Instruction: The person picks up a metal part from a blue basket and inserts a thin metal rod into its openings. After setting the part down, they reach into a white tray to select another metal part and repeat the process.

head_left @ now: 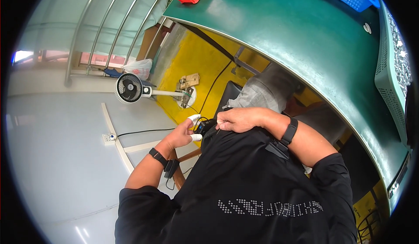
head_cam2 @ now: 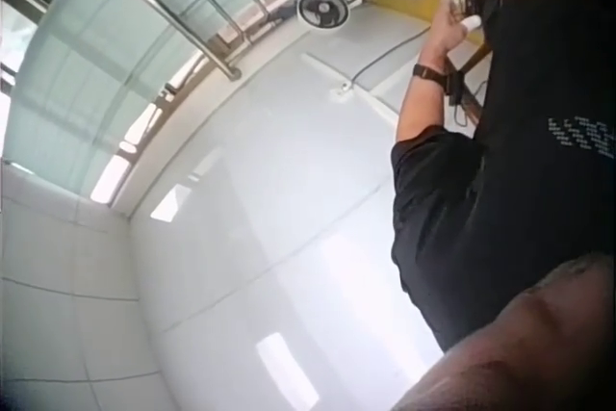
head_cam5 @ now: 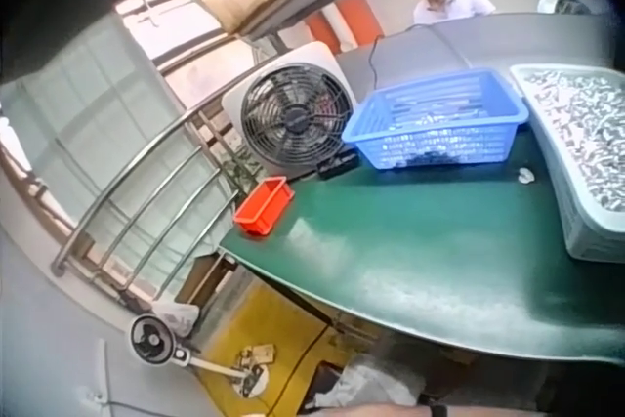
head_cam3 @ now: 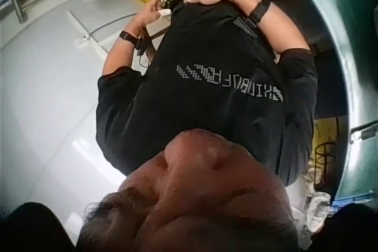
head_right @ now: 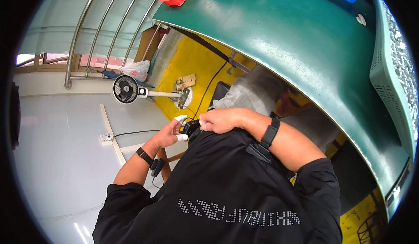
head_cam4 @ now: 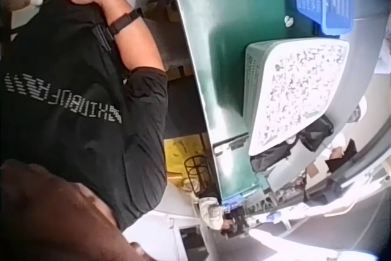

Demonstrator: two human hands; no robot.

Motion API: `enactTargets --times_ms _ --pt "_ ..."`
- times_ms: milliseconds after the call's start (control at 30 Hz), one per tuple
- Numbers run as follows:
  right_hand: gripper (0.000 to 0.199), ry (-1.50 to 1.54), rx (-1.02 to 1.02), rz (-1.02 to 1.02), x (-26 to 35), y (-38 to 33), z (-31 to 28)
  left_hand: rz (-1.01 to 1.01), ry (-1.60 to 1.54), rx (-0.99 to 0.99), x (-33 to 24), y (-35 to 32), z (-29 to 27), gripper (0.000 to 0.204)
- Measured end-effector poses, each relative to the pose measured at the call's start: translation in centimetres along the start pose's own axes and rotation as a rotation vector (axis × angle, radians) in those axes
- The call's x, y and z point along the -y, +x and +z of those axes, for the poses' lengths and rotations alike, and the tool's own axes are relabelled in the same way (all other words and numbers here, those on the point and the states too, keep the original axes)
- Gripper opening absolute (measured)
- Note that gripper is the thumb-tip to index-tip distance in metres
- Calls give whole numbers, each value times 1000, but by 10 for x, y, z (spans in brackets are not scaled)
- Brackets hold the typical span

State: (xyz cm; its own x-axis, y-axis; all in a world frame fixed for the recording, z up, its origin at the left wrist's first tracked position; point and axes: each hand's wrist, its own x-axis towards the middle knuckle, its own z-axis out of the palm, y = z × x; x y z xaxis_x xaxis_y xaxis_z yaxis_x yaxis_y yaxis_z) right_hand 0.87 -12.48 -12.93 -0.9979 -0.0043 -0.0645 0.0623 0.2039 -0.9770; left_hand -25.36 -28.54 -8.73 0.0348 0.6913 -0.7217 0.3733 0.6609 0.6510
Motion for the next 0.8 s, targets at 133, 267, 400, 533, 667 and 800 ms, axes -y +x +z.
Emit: enactTargets --times_ms 133,267,400,533,667,800 --pt "29 71 -85 -96 -14 7 8 -19 1 16 -1 0 -2 85" --pt "28 42 -82 -91 -15 11 9 23 16 26 5 3 -5 84" --pt "28 44 -72 -89 -11 11 7 20 -42 2 -2 0 -3 80" --pt "23 -2 10 -33 2 9 2 20 -23 -25 -4 -4 1 79" --pt "23 -6 4 -26 4 9 5 8 -31 -31 -4 -9 3 79" --pt "23 -4 6 -35 6 8 8 8 -3 -48 -3 -12 4 80"
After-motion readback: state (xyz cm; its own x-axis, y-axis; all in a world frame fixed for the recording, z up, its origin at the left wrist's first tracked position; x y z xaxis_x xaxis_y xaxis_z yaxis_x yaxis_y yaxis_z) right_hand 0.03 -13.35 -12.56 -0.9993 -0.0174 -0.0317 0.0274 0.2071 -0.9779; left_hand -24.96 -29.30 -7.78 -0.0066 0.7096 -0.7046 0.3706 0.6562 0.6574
